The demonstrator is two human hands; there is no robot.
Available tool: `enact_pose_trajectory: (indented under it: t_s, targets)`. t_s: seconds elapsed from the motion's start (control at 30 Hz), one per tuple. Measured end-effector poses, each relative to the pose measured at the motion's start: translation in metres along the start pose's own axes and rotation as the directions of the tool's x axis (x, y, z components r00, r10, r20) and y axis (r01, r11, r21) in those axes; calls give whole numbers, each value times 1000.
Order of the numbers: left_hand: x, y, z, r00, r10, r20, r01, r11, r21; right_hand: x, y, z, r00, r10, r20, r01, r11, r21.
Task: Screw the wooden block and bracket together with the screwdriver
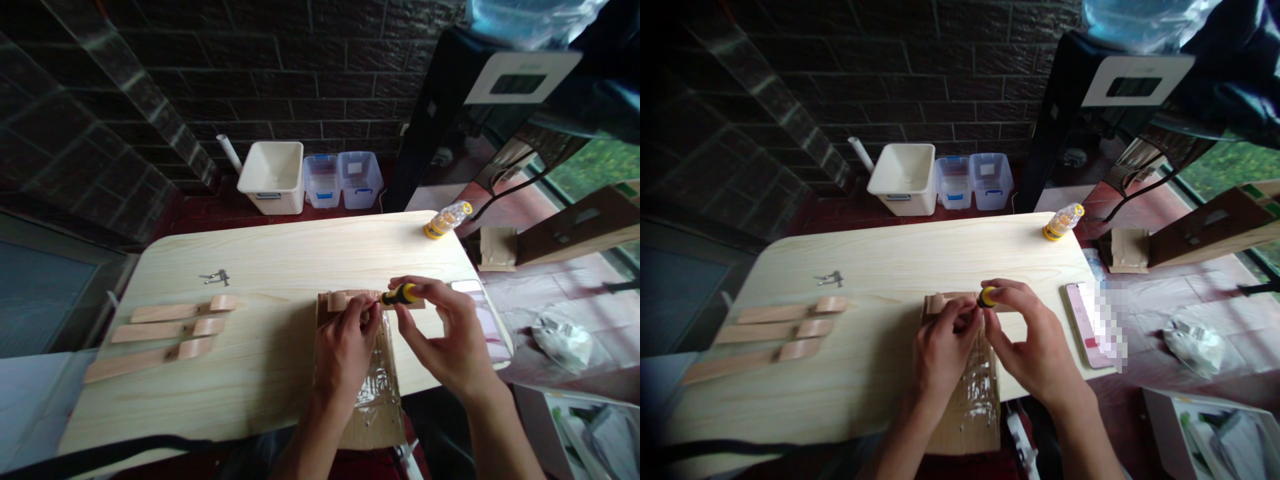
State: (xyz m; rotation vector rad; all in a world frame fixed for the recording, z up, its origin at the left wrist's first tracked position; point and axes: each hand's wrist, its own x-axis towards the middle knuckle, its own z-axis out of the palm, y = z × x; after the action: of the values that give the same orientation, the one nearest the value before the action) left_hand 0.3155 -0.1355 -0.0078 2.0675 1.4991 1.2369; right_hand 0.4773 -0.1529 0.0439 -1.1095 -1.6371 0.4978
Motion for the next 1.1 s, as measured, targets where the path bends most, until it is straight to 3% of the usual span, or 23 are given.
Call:
enact_pose_trajectory:
  t_s: [0.53, 1.1]
  targets:
    - [-1, -1, 0, 999, -26, 27, 26, 999, -19, 0, 0, 0, 999, 0, 37, 1, 1000, -26]
    - [0, 1, 1, 1000, -11, -9, 11, 1000, -12, -2, 3, 1, 1000, -18, -18, 18, 1000, -2]
